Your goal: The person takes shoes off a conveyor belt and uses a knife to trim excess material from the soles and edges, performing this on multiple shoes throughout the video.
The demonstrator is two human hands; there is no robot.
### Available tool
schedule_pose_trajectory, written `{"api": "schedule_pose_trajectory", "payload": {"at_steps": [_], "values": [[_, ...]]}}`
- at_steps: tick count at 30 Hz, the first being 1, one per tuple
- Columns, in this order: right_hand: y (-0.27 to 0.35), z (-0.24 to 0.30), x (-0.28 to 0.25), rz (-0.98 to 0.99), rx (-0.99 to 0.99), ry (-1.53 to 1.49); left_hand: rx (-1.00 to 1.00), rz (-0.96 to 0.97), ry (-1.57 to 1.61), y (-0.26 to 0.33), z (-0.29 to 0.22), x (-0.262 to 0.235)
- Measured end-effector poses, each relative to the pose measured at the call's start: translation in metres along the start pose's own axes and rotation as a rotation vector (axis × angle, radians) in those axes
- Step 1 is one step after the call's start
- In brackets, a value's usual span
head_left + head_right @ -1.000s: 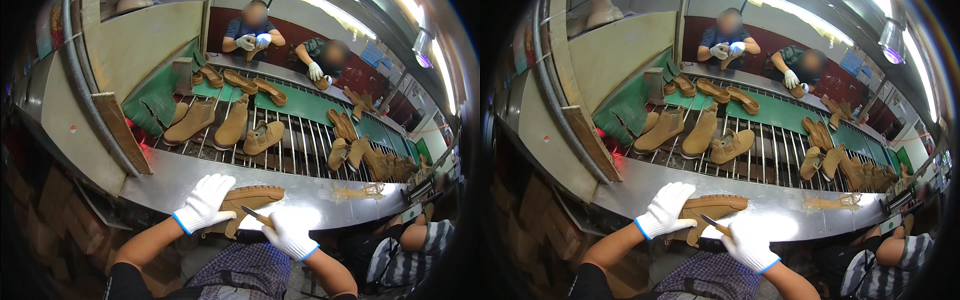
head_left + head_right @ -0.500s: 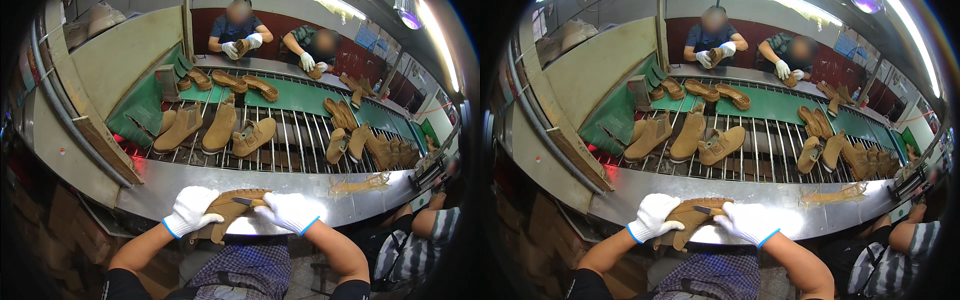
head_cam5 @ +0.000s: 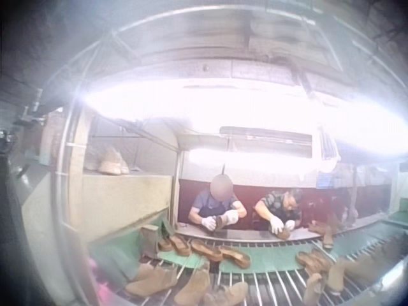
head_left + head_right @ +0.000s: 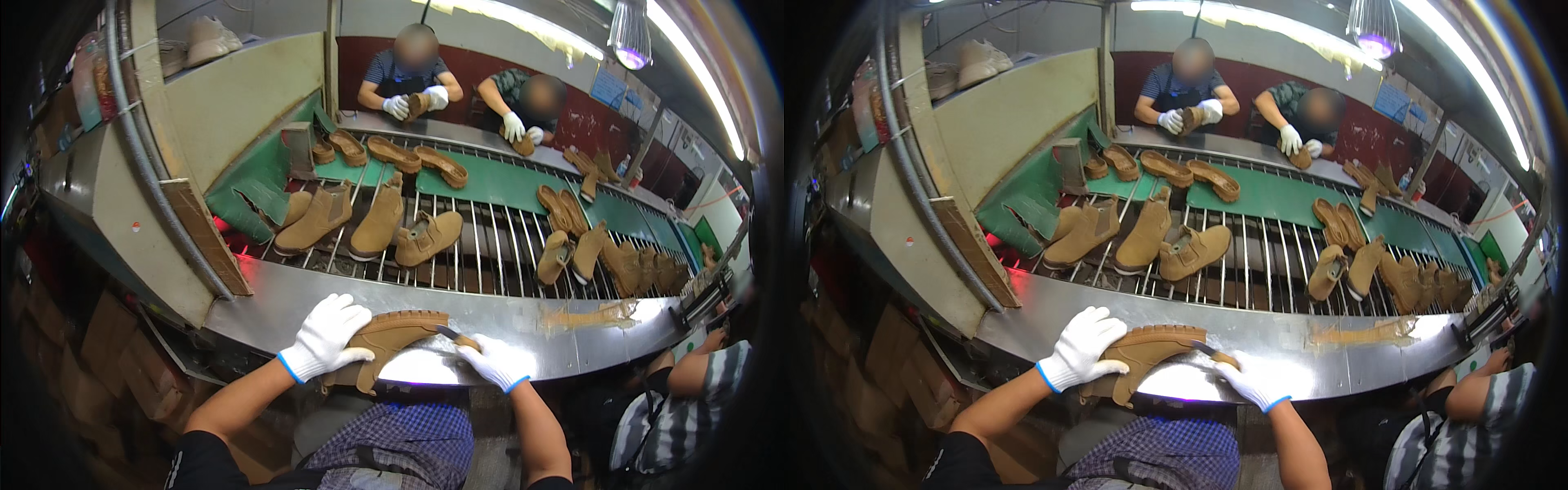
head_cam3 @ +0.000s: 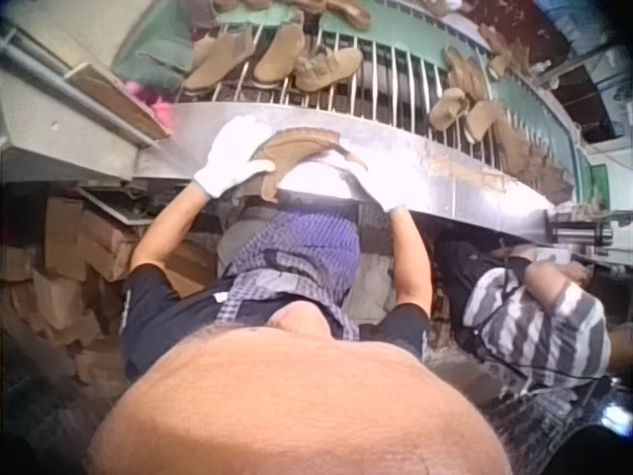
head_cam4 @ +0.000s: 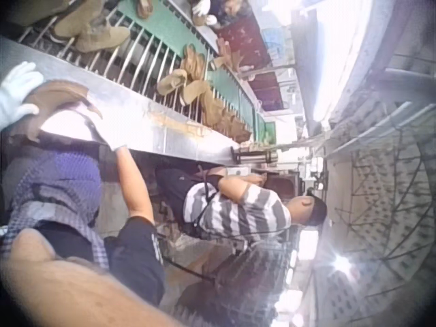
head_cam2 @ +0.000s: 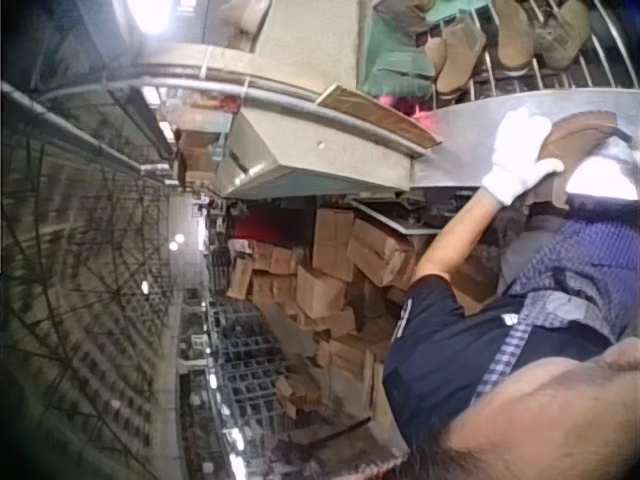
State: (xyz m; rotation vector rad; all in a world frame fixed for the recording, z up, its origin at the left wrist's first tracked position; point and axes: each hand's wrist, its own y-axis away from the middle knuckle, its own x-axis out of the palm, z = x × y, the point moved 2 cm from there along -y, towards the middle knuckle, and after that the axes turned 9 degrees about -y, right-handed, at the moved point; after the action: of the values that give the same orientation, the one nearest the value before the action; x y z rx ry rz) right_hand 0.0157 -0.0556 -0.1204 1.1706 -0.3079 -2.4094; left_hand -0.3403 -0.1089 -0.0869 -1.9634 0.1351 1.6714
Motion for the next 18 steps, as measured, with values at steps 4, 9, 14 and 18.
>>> {"api": "schedule_pose_trajectory", "payload": {"at_steps": [4, 9, 14, 18], "values": [[0.009, -0.102, -0.023, -0.400, 0.198, 0.135, -0.282, -0.365, 0.081, 0.079, 0.021, 0.026], [-0.005, -0.018, -0.021, -0.682, -0.550, 0.466, -0.513, 0.265, 0.033, 0.138, 0.002, 0.062], [-0.059, 0.046, 0.042, -0.317, -0.536, 0.291, -0.902, 0.152, 0.524, 0.100, 0.002, 0.046], [-0.042, 0.077, 0.061, -0.041, -0.310, -0.016, -0.680, -0.154, 0.383, 0.035, 0.038, -0.037]]}}
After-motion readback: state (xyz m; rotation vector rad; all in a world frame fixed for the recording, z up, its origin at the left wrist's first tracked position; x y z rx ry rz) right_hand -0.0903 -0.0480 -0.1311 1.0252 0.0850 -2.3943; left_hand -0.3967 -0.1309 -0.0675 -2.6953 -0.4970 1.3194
